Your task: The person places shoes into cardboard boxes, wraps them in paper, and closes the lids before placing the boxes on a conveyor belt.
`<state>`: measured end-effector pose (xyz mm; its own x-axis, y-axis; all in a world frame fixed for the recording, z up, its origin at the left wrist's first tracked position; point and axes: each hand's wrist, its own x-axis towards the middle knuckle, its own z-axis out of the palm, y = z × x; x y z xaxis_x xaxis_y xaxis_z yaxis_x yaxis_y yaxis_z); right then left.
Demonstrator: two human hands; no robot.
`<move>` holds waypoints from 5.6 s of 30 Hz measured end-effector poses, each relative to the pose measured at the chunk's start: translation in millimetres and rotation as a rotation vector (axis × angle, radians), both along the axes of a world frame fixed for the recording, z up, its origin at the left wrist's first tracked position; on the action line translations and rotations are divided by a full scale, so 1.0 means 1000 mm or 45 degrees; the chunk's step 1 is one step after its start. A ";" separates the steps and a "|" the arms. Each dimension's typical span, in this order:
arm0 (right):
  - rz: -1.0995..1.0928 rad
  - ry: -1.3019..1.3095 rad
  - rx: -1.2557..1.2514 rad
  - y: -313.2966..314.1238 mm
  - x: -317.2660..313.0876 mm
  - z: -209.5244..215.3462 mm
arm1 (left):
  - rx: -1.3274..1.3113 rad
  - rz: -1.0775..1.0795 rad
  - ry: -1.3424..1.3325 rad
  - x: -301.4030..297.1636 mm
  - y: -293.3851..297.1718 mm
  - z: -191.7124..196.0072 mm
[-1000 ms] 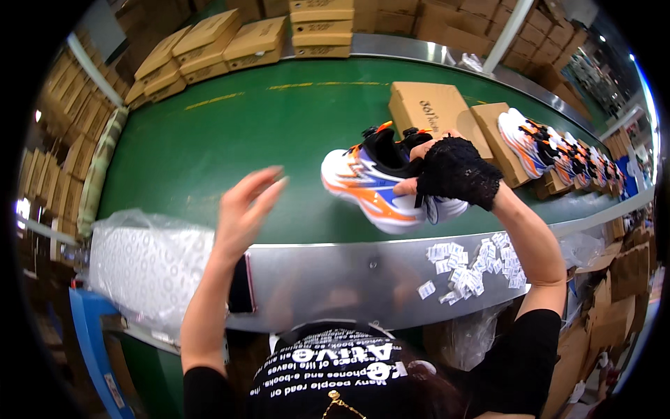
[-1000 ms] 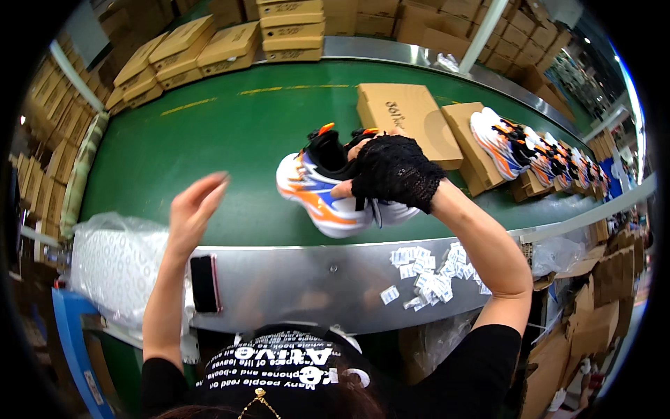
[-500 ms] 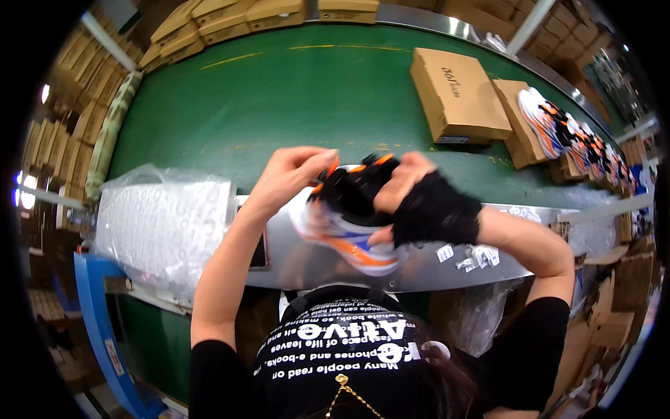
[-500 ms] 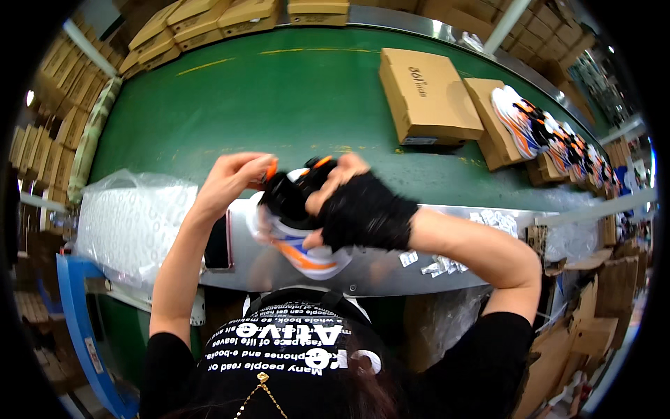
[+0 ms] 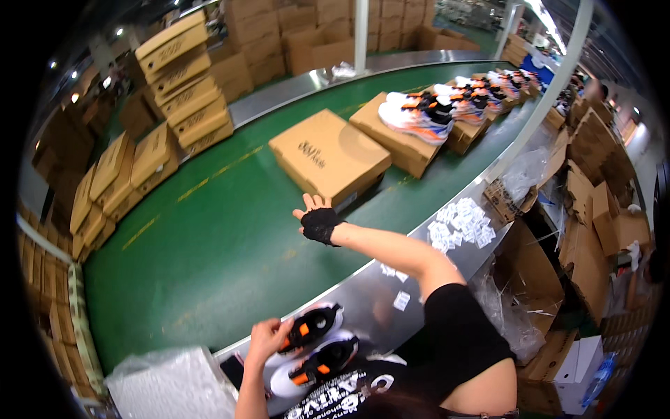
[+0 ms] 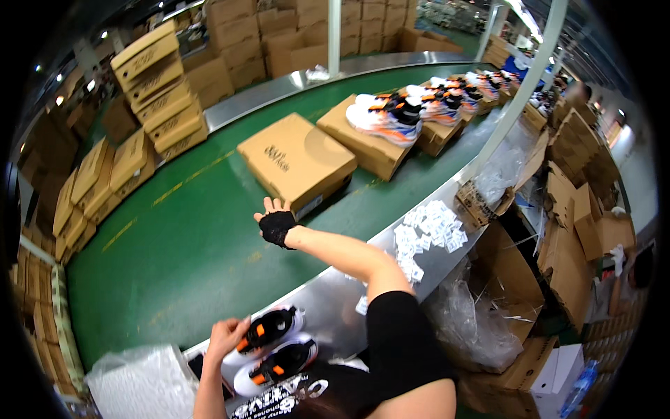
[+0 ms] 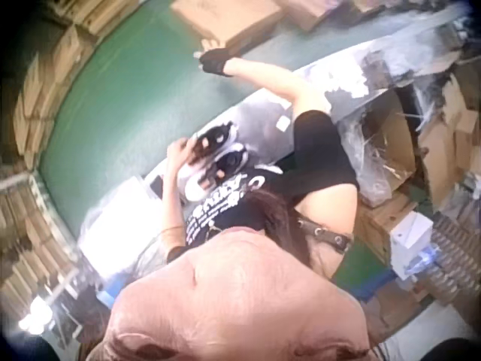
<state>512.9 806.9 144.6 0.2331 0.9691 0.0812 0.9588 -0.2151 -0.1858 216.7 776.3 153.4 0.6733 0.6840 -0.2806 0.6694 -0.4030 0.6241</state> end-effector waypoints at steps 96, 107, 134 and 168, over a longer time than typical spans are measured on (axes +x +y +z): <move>1.039 -0.046 0.003 -0.187 -0.158 -0.013 | -1.037 1.319 -1.073 -0.131 0.152 -0.073; 0.273 1.338 -0.091 -0.060 -0.155 0.081 | -0.251 1.182 -1.065 -0.178 0.149 -0.048; 0.157 -0.106 0.085 -0.020 -0.101 -0.016 | 0.948 -0.161 -0.104 -0.011 0.129 -0.037; 0.068 1.938 -0.528 -0.104 -0.132 -0.001 | -0.666 1.004 -1.343 -0.048 0.153 -0.016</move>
